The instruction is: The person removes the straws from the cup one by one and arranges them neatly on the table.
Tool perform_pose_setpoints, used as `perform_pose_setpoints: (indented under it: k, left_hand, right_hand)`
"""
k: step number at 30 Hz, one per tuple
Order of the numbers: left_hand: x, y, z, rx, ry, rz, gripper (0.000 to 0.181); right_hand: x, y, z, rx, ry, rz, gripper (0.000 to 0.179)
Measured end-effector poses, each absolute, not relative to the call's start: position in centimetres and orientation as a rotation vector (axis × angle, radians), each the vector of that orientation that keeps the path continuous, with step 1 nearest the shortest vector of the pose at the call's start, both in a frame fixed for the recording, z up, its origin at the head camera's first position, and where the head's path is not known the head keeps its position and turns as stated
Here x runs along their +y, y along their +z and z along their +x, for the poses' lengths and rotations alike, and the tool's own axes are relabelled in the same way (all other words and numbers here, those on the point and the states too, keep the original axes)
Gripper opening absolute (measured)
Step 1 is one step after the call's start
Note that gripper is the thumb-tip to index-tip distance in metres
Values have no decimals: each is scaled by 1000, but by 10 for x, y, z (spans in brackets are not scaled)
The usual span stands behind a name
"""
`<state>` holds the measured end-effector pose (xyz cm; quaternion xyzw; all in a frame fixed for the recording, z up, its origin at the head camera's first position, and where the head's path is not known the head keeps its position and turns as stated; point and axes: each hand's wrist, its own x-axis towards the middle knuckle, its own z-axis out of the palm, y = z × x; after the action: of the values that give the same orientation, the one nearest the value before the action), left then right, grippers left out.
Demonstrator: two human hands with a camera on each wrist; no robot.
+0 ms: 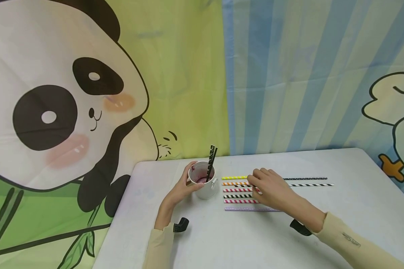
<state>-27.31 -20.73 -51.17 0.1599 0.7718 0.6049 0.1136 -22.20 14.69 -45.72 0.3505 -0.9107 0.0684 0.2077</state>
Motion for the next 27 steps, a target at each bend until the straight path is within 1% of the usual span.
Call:
perform_pose_setpoints:
  k: [5,13,18,27]
  left_hand:
    - [-208,-511,-273,2264,1771,481,92]
    - [-207,-510,-273,2281,1759,473,93]
    - [-207,-510,-273,2284,1758,455,91]
    - [-207,-511,-273,2305,1727,429,94]
  right_hand:
    - [161,-456,-218,-2515,165,957,23]
    - [187,-461,-216,-2563,122,913,21]
    - [203,-465,-215,-2569,88,911,24]
    - [227,-473,-218,-2631,41,847,24]
